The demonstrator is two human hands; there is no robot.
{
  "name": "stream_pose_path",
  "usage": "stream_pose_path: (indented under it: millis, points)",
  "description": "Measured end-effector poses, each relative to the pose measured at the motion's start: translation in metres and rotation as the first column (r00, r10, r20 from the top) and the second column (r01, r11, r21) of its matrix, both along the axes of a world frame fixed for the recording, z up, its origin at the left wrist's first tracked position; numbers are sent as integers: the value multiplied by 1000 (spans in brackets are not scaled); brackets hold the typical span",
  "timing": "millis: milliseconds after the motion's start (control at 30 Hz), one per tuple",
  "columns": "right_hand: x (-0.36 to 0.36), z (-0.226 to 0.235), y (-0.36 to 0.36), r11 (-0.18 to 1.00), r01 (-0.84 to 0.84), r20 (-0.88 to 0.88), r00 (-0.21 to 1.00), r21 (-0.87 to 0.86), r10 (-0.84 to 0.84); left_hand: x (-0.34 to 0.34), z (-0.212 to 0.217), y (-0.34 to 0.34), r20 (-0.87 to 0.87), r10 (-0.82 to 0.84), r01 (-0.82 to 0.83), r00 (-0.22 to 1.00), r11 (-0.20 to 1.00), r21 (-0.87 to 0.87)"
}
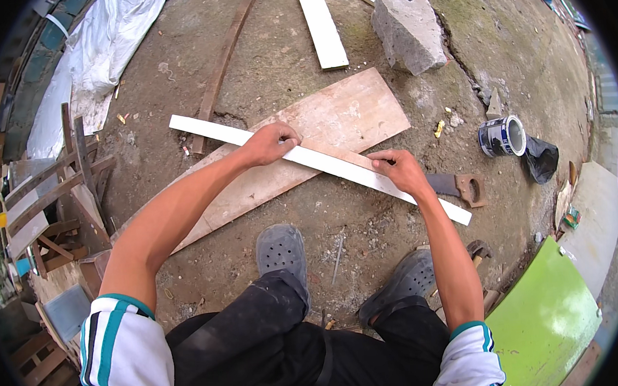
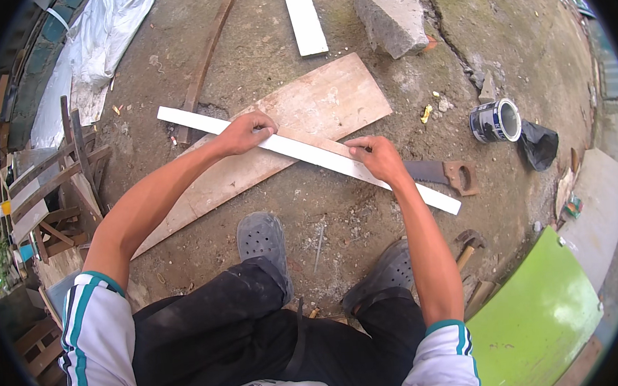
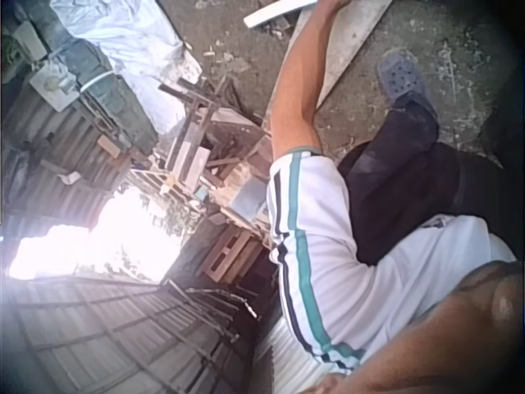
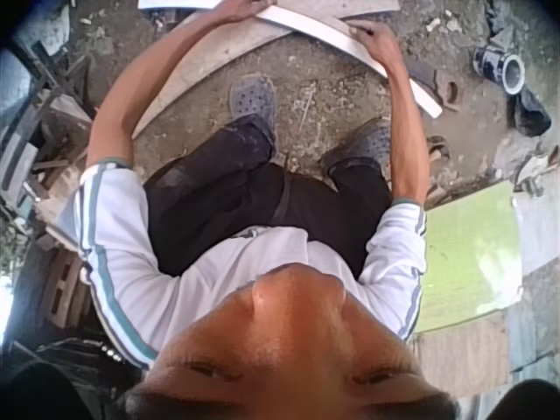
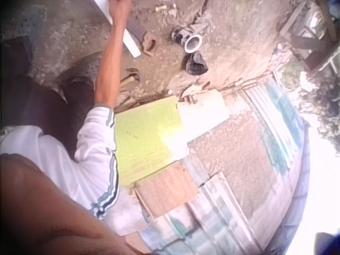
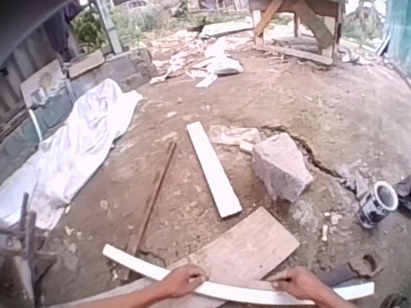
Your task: The person measures a white wooden strip using a small wooden ruler and a pencil. They repeatedly align the ruler, mark the wood, and reposition the pieces on a larger board.
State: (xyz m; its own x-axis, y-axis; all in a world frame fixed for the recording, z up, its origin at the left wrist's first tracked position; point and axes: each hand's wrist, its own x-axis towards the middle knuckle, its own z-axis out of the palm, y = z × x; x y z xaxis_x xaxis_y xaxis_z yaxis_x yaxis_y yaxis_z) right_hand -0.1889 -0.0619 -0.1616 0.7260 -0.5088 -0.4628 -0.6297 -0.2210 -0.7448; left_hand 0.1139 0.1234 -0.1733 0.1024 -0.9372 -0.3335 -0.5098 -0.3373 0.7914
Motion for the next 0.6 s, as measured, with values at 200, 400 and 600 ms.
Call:
stream_pose_path:
  millis: [200,400,600]
  points:
    - [-1,-2,1,999,-19,43,999,-28,20,-5,2,-3,16,46,-47,999,998,49]
    - [2,3,2,998,-42,5,999,-48,42,-10,4,-9,68,58,-66,996,990,123]
    - [-11,-9,-22,999,-35,-16,999,-5,35,-12,-6,-8,120,61,-67,991,997,43]
